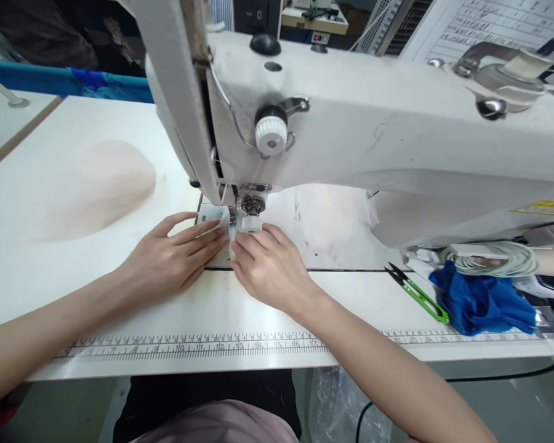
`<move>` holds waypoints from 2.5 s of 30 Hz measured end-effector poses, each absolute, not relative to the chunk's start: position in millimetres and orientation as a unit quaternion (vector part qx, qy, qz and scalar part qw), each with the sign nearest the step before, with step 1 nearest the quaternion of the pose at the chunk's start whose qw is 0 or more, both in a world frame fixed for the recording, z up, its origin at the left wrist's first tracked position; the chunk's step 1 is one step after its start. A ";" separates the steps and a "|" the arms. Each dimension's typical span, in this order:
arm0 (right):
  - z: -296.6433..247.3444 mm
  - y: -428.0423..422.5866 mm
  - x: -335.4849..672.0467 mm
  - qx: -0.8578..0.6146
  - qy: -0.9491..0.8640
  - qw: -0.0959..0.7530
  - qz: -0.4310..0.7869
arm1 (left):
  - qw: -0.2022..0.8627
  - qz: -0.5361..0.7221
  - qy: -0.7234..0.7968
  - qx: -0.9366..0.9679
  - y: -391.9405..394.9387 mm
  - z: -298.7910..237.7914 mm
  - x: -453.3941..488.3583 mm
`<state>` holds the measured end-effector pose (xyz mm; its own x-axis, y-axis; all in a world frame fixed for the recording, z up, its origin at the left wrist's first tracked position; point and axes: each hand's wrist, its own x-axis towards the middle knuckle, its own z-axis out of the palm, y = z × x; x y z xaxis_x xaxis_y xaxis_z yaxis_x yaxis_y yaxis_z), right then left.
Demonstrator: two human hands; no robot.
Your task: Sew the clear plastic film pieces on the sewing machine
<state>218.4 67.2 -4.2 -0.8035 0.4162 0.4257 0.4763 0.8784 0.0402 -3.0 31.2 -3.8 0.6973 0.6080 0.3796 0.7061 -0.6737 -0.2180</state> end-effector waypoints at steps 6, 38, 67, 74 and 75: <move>-2.0 66.5 218.5 -0.235 -0.946 0.203 -0.089 | 0.180 -0.147 -0.356 -0.905 30.4 -4.3 -3.4; -4.9 68.7 220.7 -0.251 -0.940 0.200 -0.118 | 0.173 -0.156 -0.386 -0.893 35.1 -4.9 -4.4; -9.7 82.9 218.5 -0.334 -0.926 0.159 -0.078 | 0.141 -0.200 -0.461 -0.853 51.5 -9.0 -7.8; 18.6 75.8 225.1 -0.257 -0.782 0.195 0.534 | -0.062 -0.298 -0.371 -0.877 39.7 1.8 -4.0; 22.3 74.9 225.9 -0.239 -0.736 0.184 0.606 | -0.152 -0.311 -0.361 -0.866 38.7 5.4 -5.0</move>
